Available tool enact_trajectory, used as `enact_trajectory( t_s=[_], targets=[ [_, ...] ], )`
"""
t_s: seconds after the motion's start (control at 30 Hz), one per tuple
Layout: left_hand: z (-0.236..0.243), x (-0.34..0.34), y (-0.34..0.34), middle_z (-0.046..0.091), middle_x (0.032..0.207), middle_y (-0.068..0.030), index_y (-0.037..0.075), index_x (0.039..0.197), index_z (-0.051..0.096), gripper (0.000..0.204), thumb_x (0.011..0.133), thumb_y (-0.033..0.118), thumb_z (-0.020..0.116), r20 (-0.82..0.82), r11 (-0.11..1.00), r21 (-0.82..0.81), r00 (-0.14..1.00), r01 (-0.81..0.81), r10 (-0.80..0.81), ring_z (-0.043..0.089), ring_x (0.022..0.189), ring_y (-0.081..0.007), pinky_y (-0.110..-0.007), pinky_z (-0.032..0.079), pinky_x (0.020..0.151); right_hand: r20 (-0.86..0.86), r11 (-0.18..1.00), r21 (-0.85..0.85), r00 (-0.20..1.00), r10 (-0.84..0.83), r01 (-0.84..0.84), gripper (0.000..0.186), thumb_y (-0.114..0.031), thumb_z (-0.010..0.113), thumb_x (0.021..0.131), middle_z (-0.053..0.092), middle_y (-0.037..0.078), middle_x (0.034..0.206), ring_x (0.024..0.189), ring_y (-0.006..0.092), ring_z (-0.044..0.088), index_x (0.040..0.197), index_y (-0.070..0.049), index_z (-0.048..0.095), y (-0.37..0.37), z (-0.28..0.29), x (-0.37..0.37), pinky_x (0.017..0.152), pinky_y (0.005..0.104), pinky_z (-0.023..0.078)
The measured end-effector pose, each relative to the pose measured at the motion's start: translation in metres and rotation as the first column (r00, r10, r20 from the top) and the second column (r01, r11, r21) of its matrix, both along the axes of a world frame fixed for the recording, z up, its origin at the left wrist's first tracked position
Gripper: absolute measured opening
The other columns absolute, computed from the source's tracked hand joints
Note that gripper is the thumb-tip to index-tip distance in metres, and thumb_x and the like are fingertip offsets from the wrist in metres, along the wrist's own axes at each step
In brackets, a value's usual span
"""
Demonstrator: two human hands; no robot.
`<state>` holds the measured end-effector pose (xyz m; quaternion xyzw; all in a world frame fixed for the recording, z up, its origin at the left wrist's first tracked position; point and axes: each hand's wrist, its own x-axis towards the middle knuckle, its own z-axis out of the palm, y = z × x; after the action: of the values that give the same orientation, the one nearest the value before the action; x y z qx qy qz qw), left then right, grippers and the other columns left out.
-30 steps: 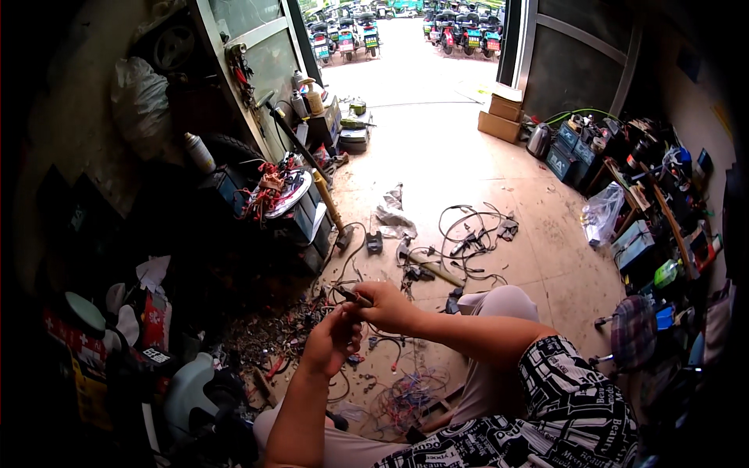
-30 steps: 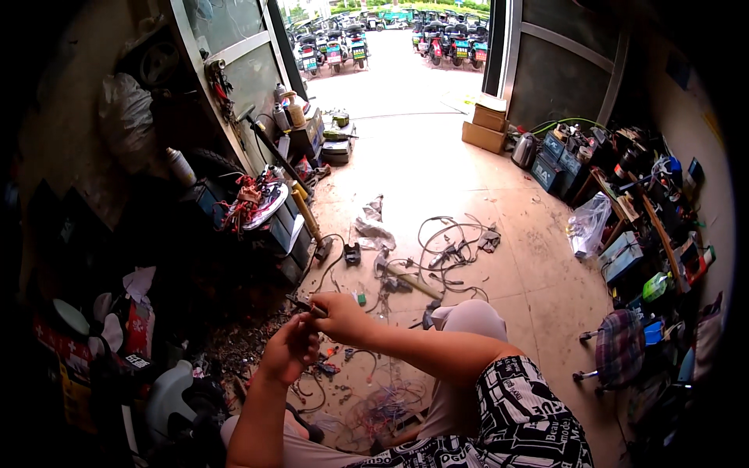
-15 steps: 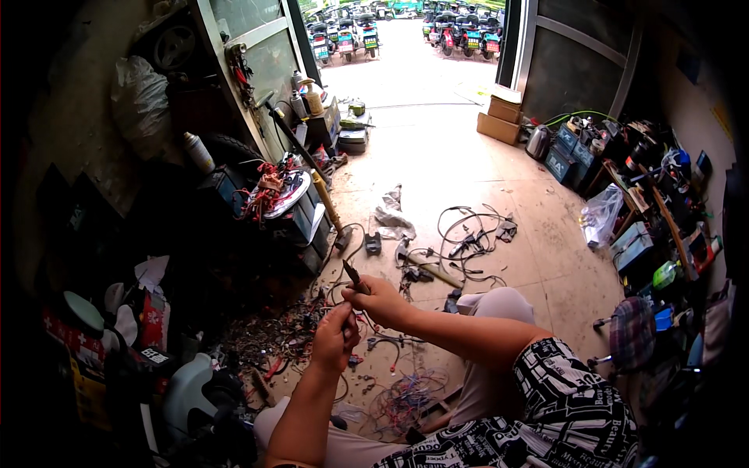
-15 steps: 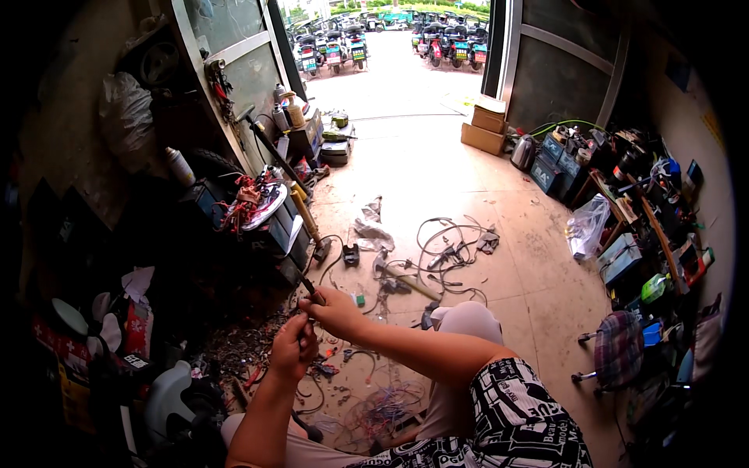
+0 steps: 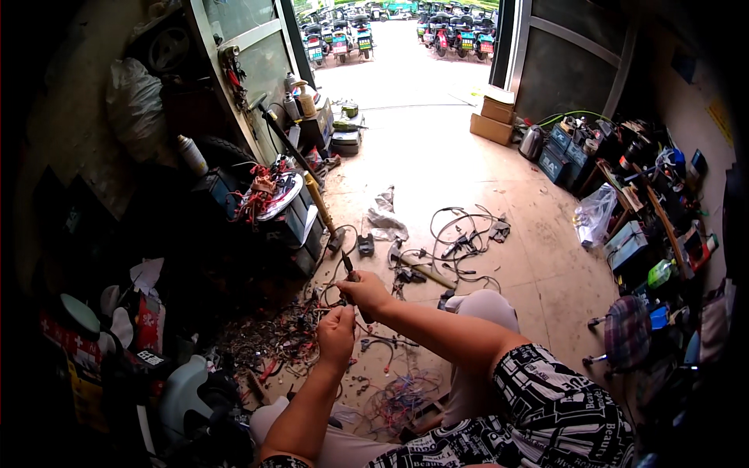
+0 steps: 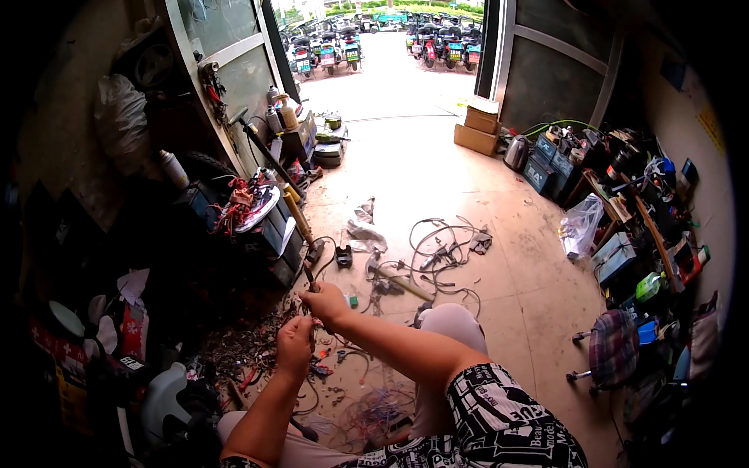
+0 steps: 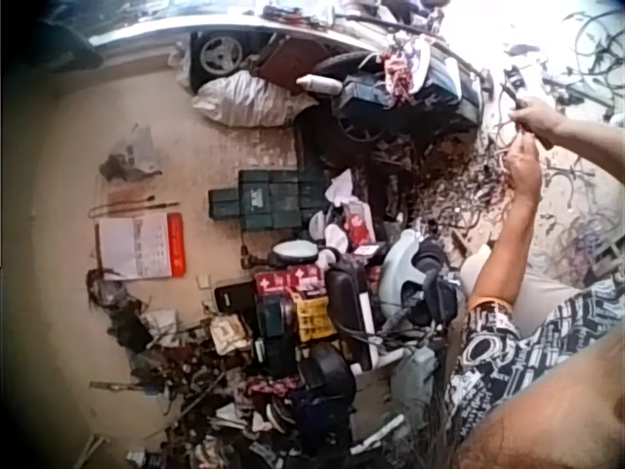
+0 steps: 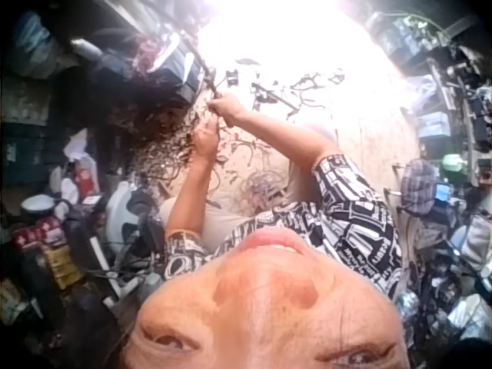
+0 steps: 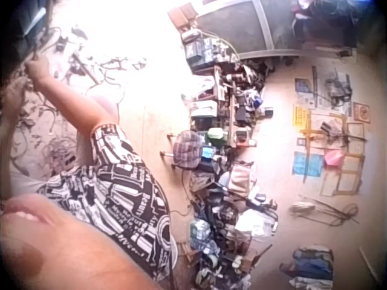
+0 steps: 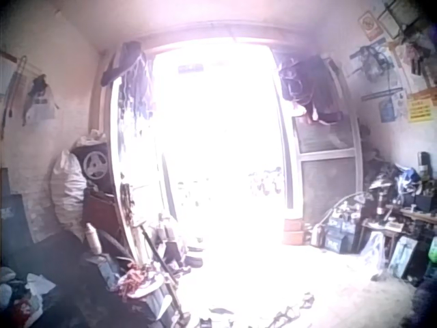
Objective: The person uses pliers to strip insulation from wires and manipulate electrical connectors on a wire harness while sitting on the floor of a garage.
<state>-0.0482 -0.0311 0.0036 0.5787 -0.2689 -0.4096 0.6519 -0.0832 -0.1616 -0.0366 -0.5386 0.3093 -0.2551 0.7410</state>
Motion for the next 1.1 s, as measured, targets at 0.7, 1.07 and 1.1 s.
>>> enact_trajectory(
  t_s=[0.7,1.07,1.1],
  targets=[
    [0.017,0.032,0.010,0.041,0.056,0.0043,0.011,0.068,0.042,0.033,0.098,0.023,0.048,0.098,0.981,-0.129,0.982,-0.147,0.160,0.037,0.045,-0.0049,-0.021,0.029,0.042,0.109,0.922,0.249,0.955,0.277,-0.296,0.026,-0.028,0.063,0.090,0.054,0.002,0.063,0.050,0.0099,0.048,0.080,-0.004,0.057,0.020,0.062,-0.024,0.046,0.0246,0.038],
    [0.013,0.023,0.004,0.062,0.083,-0.0023,0.001,0.098,0.062,0.010,0.091,0.007,0.061,0.239,0.942,-0.234,0.925,-0.241,0.296,0.057,0.071,-0.0081,-0.022,0.049,0.067,-0.106,0.967,0.075,0.962,0.250,-0.244,0.029,-0.030,0.062,0.090,0.060,0.004,0.068,0.056,0.0112,0.057,0.084,-0.002,0.059,0.021,0.081,-0.028,0.047,0.0243,0.043],
    [0.007,0.026,0.003,0.062,0.081,-0.0005,0.002,0.098,0.062,0.009,0.091,0.009,0.061,0.259,0.935,-0.251,0.914,-0.249,0.313,0.057,0.071,-0.0067,-0.022,0.048,0.066,-0.014,0.965,0.116,0.971,0.239,-0.235,0.031,-0.034,0.060,0.091,0.060,0.006,0.069,0.055,0.0136,0.058,0.087,-0.003,0.058,0.020,0.063,-0.021,0.038,0.0274,0.041]
  ],
)
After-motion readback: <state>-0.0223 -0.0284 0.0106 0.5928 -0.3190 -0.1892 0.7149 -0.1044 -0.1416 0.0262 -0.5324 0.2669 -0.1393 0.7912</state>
